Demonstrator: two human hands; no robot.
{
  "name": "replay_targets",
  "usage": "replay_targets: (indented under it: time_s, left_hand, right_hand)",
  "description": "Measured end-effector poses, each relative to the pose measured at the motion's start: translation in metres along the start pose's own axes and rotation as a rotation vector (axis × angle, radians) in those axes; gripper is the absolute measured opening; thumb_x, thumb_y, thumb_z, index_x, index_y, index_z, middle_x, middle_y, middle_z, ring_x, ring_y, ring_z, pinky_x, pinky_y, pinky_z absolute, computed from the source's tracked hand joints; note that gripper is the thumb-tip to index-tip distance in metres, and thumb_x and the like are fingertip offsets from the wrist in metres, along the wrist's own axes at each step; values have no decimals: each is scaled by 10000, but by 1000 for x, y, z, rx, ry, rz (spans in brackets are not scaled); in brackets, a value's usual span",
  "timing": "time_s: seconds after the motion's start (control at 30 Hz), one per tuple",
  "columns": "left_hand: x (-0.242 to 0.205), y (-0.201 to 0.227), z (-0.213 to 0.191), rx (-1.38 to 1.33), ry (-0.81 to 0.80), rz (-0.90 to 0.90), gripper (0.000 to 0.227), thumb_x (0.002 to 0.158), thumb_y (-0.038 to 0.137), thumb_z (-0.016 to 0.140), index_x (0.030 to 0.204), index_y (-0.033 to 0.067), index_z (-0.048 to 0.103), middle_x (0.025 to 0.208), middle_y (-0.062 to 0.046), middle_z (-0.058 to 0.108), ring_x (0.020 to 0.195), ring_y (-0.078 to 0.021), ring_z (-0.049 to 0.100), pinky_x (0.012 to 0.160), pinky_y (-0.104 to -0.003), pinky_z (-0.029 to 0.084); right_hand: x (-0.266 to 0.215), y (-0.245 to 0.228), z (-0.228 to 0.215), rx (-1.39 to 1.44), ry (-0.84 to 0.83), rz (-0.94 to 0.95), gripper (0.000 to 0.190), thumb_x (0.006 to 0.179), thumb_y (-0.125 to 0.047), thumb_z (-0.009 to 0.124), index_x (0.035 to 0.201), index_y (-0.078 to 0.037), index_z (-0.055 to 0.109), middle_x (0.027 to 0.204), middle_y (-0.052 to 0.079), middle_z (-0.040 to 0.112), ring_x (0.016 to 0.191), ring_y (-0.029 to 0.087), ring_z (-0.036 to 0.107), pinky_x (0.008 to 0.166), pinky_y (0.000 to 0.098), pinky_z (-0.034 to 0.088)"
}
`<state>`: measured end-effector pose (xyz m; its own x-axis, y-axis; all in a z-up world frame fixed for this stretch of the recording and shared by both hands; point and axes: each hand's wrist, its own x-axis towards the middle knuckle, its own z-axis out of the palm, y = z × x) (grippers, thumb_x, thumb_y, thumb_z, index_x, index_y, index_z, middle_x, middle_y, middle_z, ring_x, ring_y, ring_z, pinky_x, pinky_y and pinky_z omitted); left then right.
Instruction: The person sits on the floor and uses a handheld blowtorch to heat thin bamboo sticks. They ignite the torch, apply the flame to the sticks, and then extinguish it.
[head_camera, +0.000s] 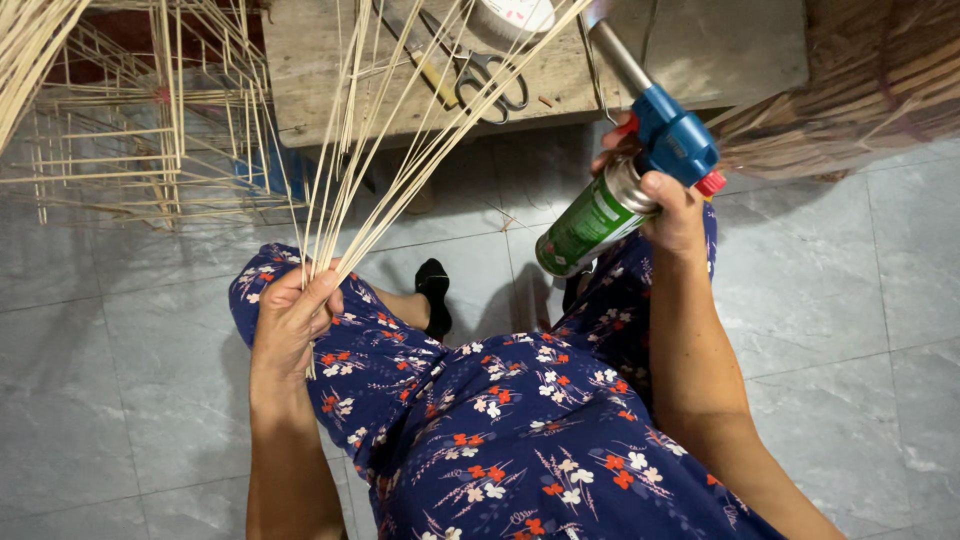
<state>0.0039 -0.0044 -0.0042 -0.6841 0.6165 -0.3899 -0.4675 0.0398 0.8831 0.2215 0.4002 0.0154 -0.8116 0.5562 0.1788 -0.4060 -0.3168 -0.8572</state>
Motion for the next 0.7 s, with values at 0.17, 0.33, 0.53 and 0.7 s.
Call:
replay_targets:
  time_s: [0.17,0.33,0.53,0.7]
  left_hand:
    - [0,1,0,22,9,1,235,1010,156,631,1149,-24,692,706,-34,611,431,12,332,380,-162,210]
    - [-2,1,-1,1,18,-7,241,1002,145,629,1162,-26,687,696,-38,611,427,9,335,371,-156,201]
    - [-1,-2,0,47,33,-3,237,994,132,648,1149,-40,700,706,-36,612,438,12,334,382,-156,202]
    - [1,-3,-1,52,29,-10,237,994,144,644,1138,-35,704,696,-37,620,425,13,326,376,-157,197]
  right_hand:
    - [3,0,1,-6,32,4,737,832,-277,811,1428,31,505,1199,150,675,998,285,718,917,391,601]
    - [7,-9,2,-3,122,-28,726,842,-290,815,1415,35,510,1204,143,675,1006,265,715,932,395,601]
    - [-1,-17,11,20,-27,11,741,832,-286,834,1429,31,530,1179,138,669,1013,279,709,915,373,581]
    - [-4,-22,21,-83,-79,-2,775,806,-304,854,1427,36,538,1209,154,676,1023,282,706,923,396,589]
